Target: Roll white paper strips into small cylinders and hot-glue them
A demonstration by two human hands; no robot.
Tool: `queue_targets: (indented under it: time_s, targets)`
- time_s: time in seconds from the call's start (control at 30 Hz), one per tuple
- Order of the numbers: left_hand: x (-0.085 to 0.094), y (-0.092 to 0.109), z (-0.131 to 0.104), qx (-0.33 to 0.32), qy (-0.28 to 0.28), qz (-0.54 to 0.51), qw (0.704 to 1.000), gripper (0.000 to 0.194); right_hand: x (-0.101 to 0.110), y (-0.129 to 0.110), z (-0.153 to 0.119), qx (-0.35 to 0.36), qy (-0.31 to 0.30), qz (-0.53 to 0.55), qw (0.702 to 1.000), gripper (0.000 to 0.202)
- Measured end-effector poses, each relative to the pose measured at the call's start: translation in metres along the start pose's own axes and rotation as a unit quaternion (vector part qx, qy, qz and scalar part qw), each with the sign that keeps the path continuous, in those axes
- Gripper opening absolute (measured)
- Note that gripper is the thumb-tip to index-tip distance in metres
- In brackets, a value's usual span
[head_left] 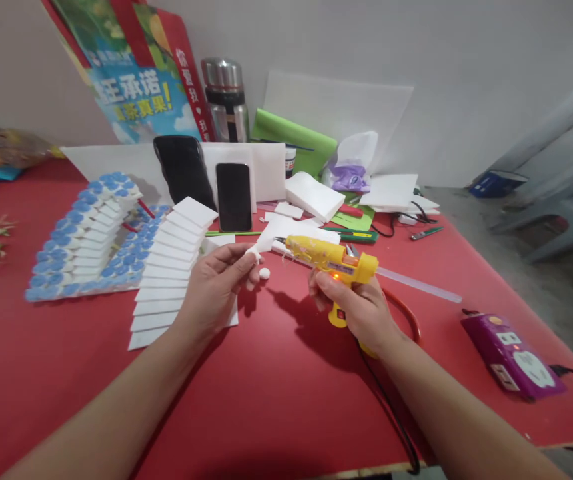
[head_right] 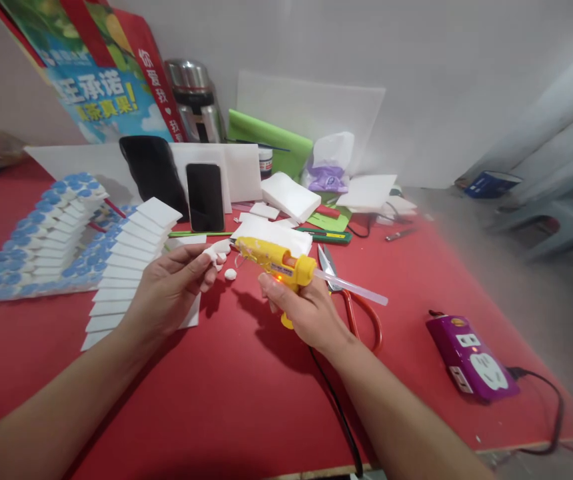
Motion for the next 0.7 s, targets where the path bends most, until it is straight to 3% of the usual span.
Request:
queue_targets:
  time_s: [0.23, 0.7]
  targets:
    - [0.002, -0.003, -0.001, 0.004, -0.013, 0.021, 1.000, 0.025, -0.006, 0.005, -0.002, -0.035, -0.019, -0.078, 0.996, 0.041]
    - [0.000, -0.005, -0.002, 0.020, -0.036, 0.016, 0.999, 0.026, -0.013, 0.006, -0.001, -0.016, -0.034, -0.076, 0.996, 0.043]
Point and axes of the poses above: each hand's wrist, its own z-axis towards the middle knuckle, its own x-axis out of the back of the hand, y = z × x, the point moved 4 cm from there along z, towards the middle knuckle, and after that the axes turned 8 degrees about -x, right-handed, at the moved point
